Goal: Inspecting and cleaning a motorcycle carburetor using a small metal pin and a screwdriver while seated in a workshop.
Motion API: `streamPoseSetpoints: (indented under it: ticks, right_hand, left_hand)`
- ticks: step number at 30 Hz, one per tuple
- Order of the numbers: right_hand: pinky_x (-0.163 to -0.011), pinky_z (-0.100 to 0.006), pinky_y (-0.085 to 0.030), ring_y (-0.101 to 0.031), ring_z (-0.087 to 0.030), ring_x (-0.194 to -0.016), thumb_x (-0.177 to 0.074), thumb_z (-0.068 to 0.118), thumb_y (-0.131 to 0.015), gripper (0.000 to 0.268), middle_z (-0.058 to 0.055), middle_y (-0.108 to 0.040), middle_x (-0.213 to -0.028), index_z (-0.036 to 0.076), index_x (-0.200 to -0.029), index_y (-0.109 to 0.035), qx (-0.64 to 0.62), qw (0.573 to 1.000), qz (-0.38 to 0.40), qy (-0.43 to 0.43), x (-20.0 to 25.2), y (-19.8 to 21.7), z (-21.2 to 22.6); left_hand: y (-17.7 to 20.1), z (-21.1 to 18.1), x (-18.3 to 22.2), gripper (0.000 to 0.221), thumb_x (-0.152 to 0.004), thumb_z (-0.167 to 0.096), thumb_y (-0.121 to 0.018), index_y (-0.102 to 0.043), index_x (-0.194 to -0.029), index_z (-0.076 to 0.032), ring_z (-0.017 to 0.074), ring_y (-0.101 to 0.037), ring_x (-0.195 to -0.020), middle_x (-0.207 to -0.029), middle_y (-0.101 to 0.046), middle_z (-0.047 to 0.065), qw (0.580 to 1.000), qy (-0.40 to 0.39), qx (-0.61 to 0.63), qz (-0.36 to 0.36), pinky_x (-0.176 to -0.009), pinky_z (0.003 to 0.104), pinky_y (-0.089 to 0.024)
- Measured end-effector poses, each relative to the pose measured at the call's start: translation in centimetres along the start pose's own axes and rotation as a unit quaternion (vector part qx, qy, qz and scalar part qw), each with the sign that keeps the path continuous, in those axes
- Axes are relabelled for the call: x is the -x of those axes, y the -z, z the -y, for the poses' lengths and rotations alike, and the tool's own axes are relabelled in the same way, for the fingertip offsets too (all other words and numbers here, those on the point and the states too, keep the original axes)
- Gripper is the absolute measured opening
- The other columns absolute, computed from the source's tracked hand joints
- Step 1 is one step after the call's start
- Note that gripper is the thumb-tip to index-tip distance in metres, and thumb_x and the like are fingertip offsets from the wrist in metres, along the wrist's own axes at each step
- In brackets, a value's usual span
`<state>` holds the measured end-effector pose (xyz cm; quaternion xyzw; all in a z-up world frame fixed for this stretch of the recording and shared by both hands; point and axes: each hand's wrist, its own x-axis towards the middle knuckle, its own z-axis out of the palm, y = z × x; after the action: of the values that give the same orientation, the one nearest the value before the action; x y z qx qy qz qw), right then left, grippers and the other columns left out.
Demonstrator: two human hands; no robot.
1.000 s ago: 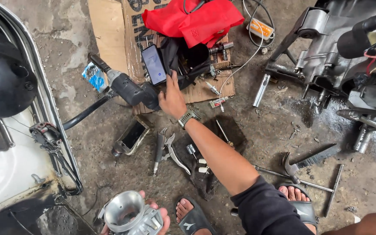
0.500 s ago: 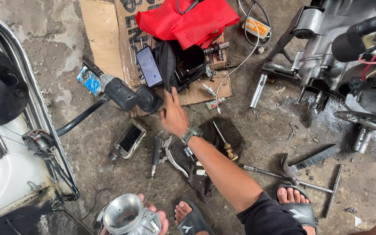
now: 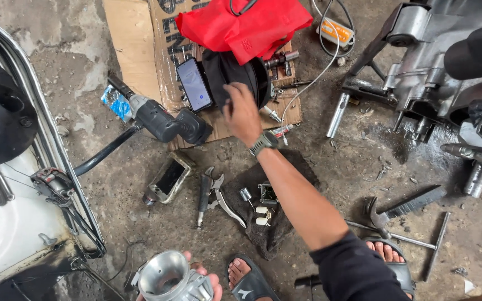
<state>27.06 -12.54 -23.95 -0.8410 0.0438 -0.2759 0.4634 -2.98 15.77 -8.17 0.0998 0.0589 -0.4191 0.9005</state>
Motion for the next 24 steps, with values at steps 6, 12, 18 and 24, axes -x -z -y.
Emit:
streamPoseSetpoints:
  ticks: [6, 12, 18, 24]
  right_hand:
    - [-0.082, -0.058, -0.065, -0.069, -0.054, -0.101, -0.077, 0.011, -0.072, 0.091, -0.03, -0.038, -0.141, -0.004, -0.155, -0.026, -0.001, 0.954, 0.205, -0.219, 0.9, -7.4, -3.9]
    - [-0.079, -0.061, -0.062, -0.068, -0.052, -0.102, -0.081, 0.009, -0.064, 0.08, -0.025, -0.039, -0.139, 0.01, -0.154, -0.033, -0.07, 0.945, 0.217, -0.236, 1.2, -4.4, 4.4]
    - [-0.085, -0.065, -0.059, -0.066, -0.055, -0.108, -0.082, 0.012, -0.065, 0.085, -0.024, -0.032, -0.154, 0.03, -0.157, -0.028, -0.023, 0.933, 0.267, -0.241, 2.3, -4.2, 4.1]
    - [-0.044, -0.044, -0.05, -0.057, -0.033, -0.05, -0.075, 0.004, -0.058, 0.077, -0.037, -0.024, -0.155, 0.028, -0.147, -0.045, -0.017, 0.946, 0.236, -0.223, 1.4, -2.7, 3.4]
  left_hand:
    - [1.6, -0.9, 1.7, 0.078, -0.099, -0.03, -0.075, -0.024, -0.158, -0.024, 0.063, -0.029, -0.141, -0.142, -0.038, 0.027, 0.999, -0.019, 0.002, 0.039, -0.109, 0.085, -0.006]
    - [0.5, -1.9, 2.1, 0.066, -0.098, -0.037, -0.068, -0.034, -0.152, -0.024, 0.0605, -0.039, -0.133, -0.133, -0.047, 0.024, 0.998, -0.011, -0.003, -0.068, -0.106, 0.082, -0.017]
    - [0.0, -1.9, 3.2, 0.057, -0.096, -0.045, -0.061, -0.044, -0.147, -0.024, 0.058, -0.049, -0.125, -0.124, -0.056, 0.02, 0.984, -0.016, -0.011, -0.175, -0.104, 0.079, -0.027]
    - [-0.1, -1.6, 4.2, 0.054, -0.095, -0.052, -0.054, -0.054, -0.141, -0.024, 0.0555, -0.06, -0.117, -0.115, -0.065, 0.017, 0.961, -0.018, -0.021, -0.275, -0.101, 0.076, -0.038]
